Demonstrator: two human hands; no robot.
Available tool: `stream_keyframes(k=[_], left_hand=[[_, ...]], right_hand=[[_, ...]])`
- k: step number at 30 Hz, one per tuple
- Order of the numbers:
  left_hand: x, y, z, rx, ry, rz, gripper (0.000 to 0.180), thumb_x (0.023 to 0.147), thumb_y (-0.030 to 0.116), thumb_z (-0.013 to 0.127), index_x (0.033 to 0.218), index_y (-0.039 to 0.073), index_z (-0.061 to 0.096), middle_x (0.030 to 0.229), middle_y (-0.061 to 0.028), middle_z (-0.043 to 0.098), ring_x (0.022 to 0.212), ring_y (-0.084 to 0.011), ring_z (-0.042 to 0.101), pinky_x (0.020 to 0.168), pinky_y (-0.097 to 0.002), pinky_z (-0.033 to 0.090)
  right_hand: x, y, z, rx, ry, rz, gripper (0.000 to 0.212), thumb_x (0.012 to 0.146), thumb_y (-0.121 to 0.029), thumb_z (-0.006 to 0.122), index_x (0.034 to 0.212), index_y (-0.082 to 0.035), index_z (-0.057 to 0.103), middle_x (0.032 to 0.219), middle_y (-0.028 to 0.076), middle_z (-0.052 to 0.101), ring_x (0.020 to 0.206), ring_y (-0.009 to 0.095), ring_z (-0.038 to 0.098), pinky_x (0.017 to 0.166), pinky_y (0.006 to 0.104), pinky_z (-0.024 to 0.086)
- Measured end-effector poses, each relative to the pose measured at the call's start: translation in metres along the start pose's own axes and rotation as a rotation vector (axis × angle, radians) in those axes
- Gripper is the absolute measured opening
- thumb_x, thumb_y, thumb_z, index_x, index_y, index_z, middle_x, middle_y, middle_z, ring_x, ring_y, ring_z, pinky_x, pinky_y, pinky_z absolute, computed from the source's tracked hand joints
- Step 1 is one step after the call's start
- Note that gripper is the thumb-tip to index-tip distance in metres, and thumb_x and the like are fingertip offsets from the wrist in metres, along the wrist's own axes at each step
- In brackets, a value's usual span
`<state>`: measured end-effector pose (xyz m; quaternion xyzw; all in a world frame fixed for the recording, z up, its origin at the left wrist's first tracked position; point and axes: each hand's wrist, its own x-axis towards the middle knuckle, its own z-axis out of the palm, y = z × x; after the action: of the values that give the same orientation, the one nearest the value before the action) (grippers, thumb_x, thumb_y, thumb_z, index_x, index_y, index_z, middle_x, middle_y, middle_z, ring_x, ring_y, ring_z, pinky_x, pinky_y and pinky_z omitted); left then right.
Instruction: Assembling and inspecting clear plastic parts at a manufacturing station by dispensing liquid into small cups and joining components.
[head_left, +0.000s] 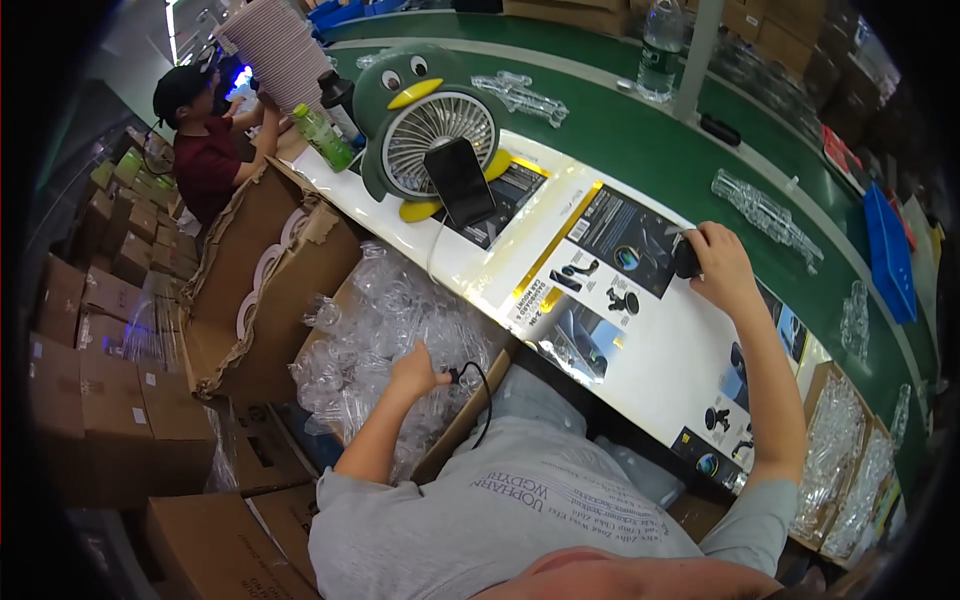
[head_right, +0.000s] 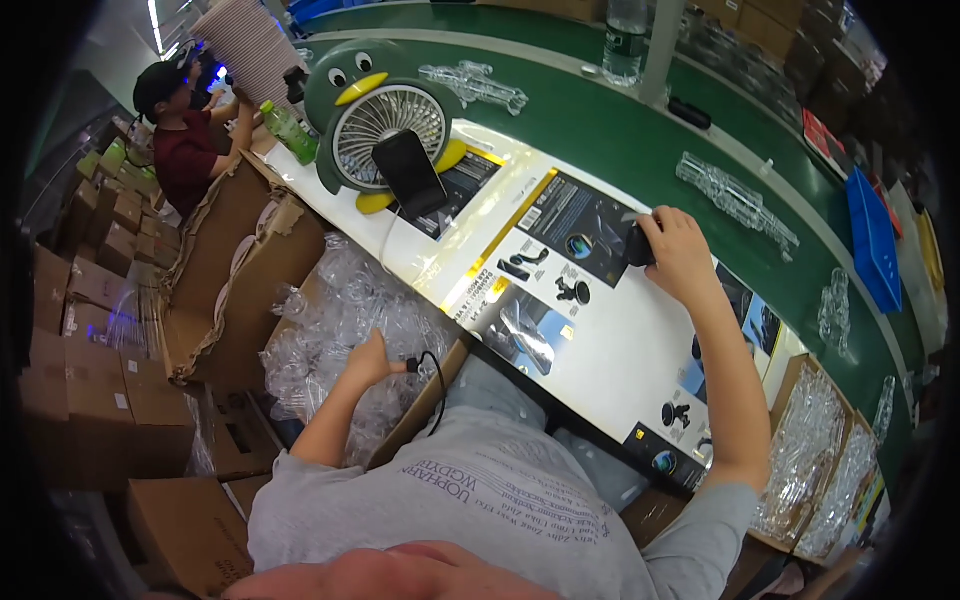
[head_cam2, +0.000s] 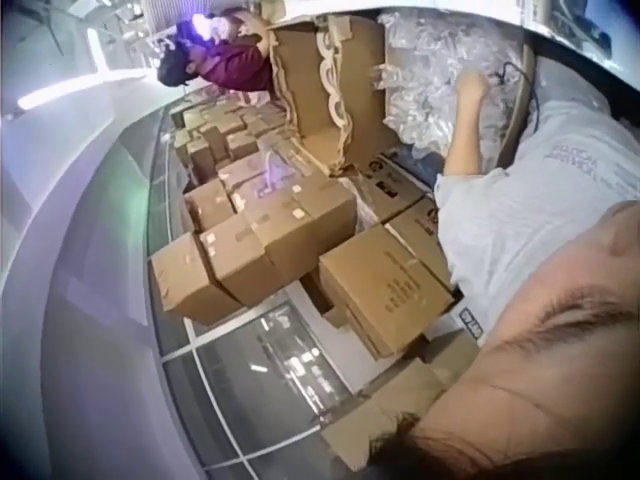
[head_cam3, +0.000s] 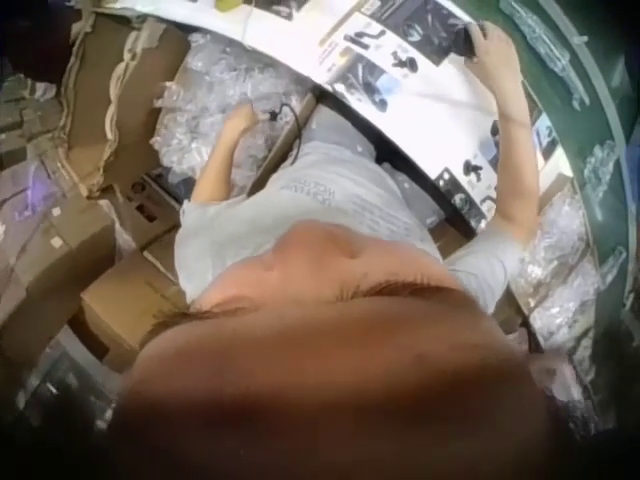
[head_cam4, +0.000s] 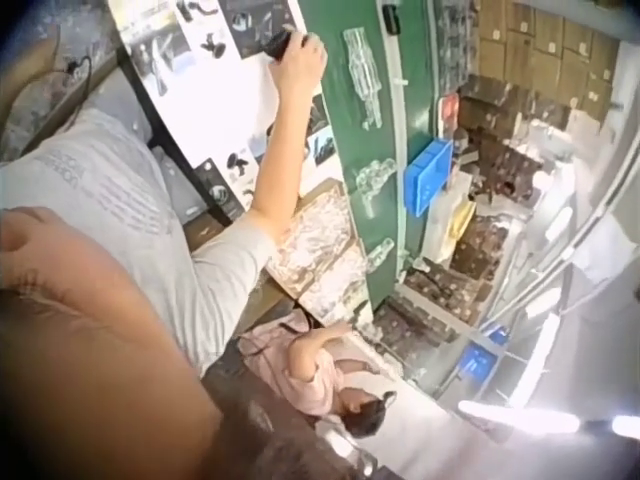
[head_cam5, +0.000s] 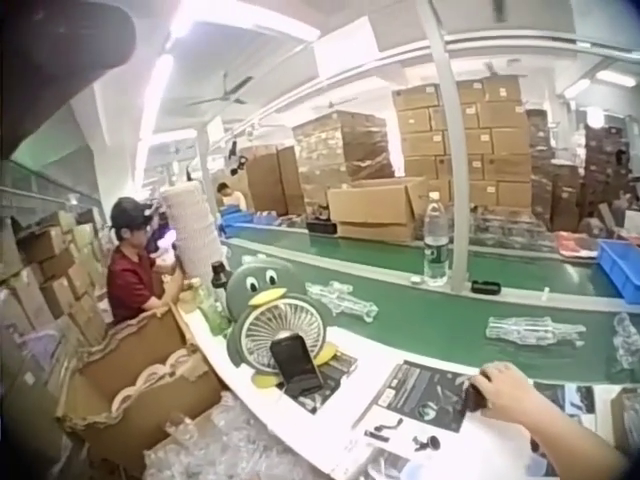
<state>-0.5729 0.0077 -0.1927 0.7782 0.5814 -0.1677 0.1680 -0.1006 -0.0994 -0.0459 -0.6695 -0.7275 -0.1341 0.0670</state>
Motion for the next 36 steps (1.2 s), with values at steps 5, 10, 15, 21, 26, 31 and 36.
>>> stream_keyframes(k=[5,10,15,21,26,31,36], left_hand=[[0.003,-0.049,-0.04,-0.637,-0.23,0.078,0.079,0.061,0.025,0.08,0.116,-0.006,0.033,0.077,-0.0106,0.058,0.081,-0.0234,0.063,0.063,-0.0283,0.049],[-0.033,-0.011,-0.13,-1.255,-0.375,0.432,0.075,0.061,0.009,0.079,0.121,-0.001,0.036,0.085,-0.0027,0.052,0.077,-0.013,0.058,0.062,-0.0212,0.046],[-0.025,0.08,-0.147,-1.359,-0.426,0.859,0.069,0.057,-0.002,0.077,0.118,0.002,0.045,0.096,-0.0028,0.054,0.085,-0.0123,0.056,0.068,-0.0227,0.047],[0.018,0.22,-0.135,-1.362,-0.27,0.996,0.043,0.066,0.011,0.072,0.104,0.005,0.052,0.097,-0.0054,0.057,0.093,-0.0146,0.055,0.082,-0.0271,0.044],[0.02,0.34,-0.135,-1.353,-0.159,1.239,0.036,0.072,0.002,0.066,0.103,0.005,0.047,0.107,-0.014,0.057,0.101,-0.0236,0.057,0.087,-0.0332,0.043],[0.026,0.377,-0.099,-1.323,-0.028,1.246,0.043,0.073,0.001,0.066,0.109,0.005,0.043,0.097,-0.0107,0.059,0.089,-0.0189,0.06,0.081,-0.0291,0.046],[0.018,0.367,-0.105,-1.131,-0.131,1.363,0.067,0.072,0.001,0.056,0.132,0.004,0.027,0.11,-0.0073,0.045,0.106,-0.0163,0.045,0.089,-0.0284,0.037]], right_hand=[[0.004,-0.006,-0.036,0.584,0.377,0.47,0.049,0.063,-0.003,0.067,0.107,-0.006,0.044,0.095,0.01,0.05,0.087,0.024,0.053,0.073,0.0282,0.044],[0.0,0.004,-0.058,1.496,0.881,0.371,0.045,0.073,0.0,0.063,0.114,-0.007,0.045,0.093,0.004,0.053,0.084,0.015,0.052,0.078,0.0289,0.044],[-0.017,0.02,-0.073,1.819,1.089,0.591,0.032,0.084,-0.026,0.061,0.105,-0.006,0.049,0.091,0.007,0.051,0.082,0.016,0.049,0.074,0.0303,0.043],[-0.033,0.022,-0.09,2.187,1.116,0.403,0.052,0.086,-0.056,0.04,0.092,-0.005,0.047,0.075,0.004,0.043,0.064,0.015,0.04,0.062,0.0296,0.037],[-0.05,0.022,-0.101,2.283,1.232,0.348,0.041,0.085,-0.048,0.044,0.082,-0.007,0.046,0.069,0.004,0.042,0.06,0.014,0.04,0.058,0.0268,0.035],[-0.05,0.015,-0.105,2.249,1.342,0.381,0.037,0.086,-0.044,0.043,0.078,-0.007,0.046,0.065,0.003,0.04,0.058,0.014,0.039,0.057,0.0249,0.034],[-0.048,0.017,-0.093,2.278,1.271,0.249,0.038,0.086,-0.043,0.042,0.078,-0.007,0.046,0.061,0.002,0.038,0.055,0.013,0.035,0.055,0.0255,0.032]])
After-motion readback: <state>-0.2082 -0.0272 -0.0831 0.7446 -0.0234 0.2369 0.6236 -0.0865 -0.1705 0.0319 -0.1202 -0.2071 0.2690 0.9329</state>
